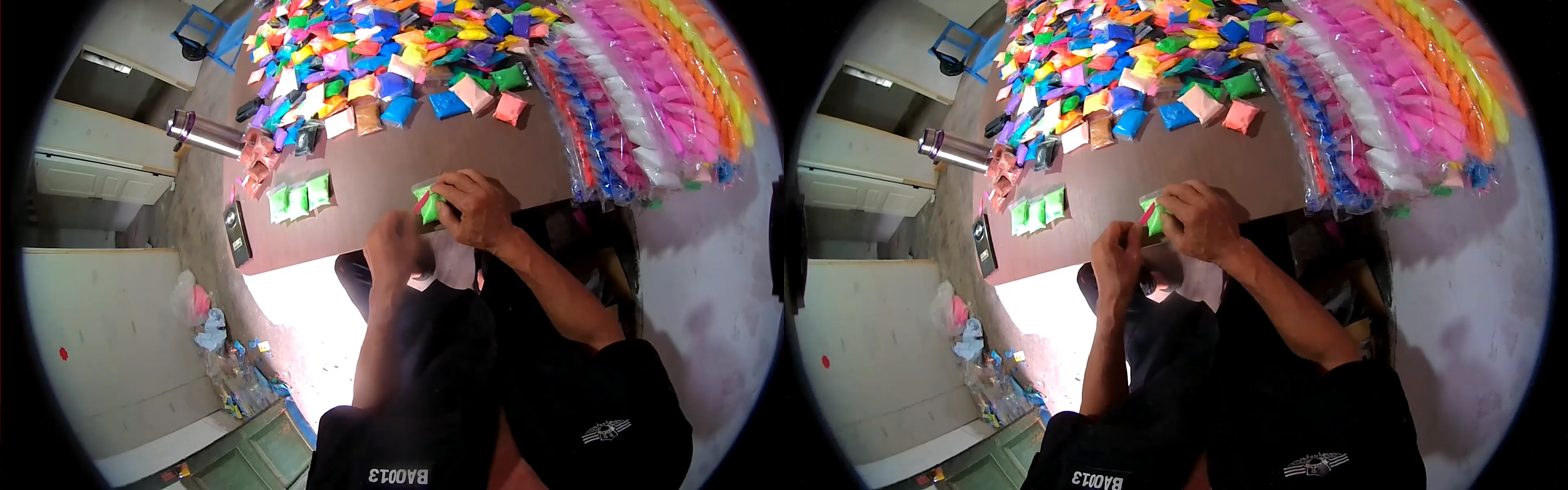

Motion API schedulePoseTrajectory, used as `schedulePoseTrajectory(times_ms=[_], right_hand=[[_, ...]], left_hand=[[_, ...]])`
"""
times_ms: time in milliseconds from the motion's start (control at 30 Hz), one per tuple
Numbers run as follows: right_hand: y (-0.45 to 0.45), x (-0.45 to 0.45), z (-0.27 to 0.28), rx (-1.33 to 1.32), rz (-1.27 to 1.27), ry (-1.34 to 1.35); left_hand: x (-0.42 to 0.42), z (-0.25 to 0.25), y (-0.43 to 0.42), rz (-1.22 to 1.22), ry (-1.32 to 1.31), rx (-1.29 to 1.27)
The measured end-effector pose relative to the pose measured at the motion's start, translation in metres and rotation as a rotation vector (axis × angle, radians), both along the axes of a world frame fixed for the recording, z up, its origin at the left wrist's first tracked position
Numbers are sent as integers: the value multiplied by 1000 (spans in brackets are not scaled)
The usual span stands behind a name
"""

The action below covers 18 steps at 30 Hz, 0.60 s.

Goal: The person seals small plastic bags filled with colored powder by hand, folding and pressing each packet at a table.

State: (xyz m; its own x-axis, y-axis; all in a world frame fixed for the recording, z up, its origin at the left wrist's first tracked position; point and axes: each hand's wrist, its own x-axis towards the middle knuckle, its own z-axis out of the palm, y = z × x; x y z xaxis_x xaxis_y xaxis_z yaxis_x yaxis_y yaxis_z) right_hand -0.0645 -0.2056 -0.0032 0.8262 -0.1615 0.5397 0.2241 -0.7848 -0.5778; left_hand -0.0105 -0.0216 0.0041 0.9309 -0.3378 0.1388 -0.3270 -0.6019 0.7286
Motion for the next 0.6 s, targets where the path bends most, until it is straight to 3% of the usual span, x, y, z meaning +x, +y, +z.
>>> schedulePoseTrajectory(times_ms=[100,267,400,500,600], right_hand=[[1,1,3,-18,0,32],[3,-1,5,-24,-13,44],[3,2,0,-24,-20,33],[4,4,-2,-47,-33,-3],[4,3,-1,-52,-44,-14]], left_hand=[[13,3,0,21,-53,109],[17,12,6,80,72,-91],[3,6,11,49,68,-106],[-1,-3,10,-29,-35,-54],[4,5,10,25,35,42]])
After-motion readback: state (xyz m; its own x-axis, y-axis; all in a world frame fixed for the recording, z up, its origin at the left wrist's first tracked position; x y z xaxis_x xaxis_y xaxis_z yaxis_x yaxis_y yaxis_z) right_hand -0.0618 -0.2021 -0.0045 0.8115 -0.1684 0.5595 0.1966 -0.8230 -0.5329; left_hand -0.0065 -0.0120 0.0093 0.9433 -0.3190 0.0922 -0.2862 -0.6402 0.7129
